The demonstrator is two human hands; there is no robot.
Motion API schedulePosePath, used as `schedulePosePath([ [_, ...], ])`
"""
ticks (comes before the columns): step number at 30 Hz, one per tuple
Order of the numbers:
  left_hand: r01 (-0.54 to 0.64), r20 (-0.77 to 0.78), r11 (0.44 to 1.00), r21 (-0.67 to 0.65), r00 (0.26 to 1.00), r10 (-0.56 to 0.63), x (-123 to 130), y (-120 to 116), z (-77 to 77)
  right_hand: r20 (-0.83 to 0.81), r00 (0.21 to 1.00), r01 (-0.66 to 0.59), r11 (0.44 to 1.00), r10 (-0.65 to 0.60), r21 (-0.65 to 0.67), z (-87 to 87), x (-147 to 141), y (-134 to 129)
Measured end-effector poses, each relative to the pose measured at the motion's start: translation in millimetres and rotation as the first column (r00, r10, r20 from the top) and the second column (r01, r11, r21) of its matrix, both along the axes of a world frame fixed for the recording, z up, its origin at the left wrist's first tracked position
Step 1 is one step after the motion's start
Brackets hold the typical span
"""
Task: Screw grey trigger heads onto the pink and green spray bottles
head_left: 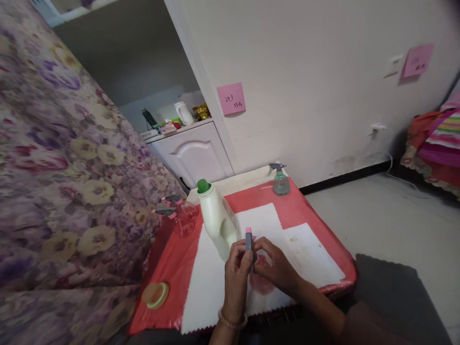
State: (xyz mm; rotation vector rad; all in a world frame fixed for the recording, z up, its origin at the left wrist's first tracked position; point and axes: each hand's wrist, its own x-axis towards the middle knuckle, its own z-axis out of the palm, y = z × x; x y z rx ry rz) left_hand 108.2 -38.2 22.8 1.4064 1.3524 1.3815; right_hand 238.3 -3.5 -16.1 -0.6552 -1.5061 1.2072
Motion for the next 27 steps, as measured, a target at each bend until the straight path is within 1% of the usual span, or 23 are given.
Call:
schedulePosePath([
  [4, 0.001, -0.011, 1.0, -0.016, 1.0, -0.001, -1.6, -0.4, -0.7, 0.009, 0.995, -0.096, 0.993, 0.096, 0.069, 4.7, 6.8, 2.9],
  [6, 0.003, -0.02, 1.0, -0.018, 1.0, -0.003, -1.4, -0.6, -0.3, 0.009, 0.997, -0.08, 0.995, 0.079, 0.053, 5.3, 6.6, 2.1],
  [10, -0.018, -0.052, 1.0, -0.022, 0.999, 0.016, -0.7, -0.9, 1.5, 0.021, 0.999, 0.031, 0.999, -0.03, -0.029, 5.7, 2.3, -1.1],
  [12, -0.032, -0.05, 0.999, -0.032, 0.998, 0.03, -1.0, -0.9, 1.7, 0.017, 1.0, 0.014, 1.0, -0.014, 0.005, 6.7, 2.6, -0.9],
  [16, -0.018, -0.027, 0.999, -0.034, 0.999, 0.017, -2.1, -1.0, 1.7, 0.023, 0.995, -0.104, 0.988, 0.102, 0.118, 7.0, 6.6, 1.8],
  [18, -0.013, -0.018, 1.0, -0.028, 1.0, 0.012, -1.8, -1.5, 2.7, 0.022, 0.995, -0.103, 0.989, 0.101, 0.105, 5.0, 7.0, 2.1],
  [21, -0.013, -0.015, 0.999, -0.029, 1.0, 0.013, -0.3, -2.5, 5.3, 0.023, 0.999, -0.044, 0.999, 0.043, 0.027, 1.4, 5.4, 1.2],
  [22, -0.017, -0.014, 0.999, -0.03, 1.0, 0.017, 0.2, -2.8, 6.2, 0.024, 0.999, -0.036, 0.999, 0.036, 0.019, 0.6, 4.9, 0.8],
  [27, -0.032, 0.014, 0.999, -0.032, 0.999, 0.033, 1.3, -3.7, 8.5, 0.011, 0.996, -0.084, 0.991, 0.083, 0.101, 1.2, 6.0, -0.3],
])
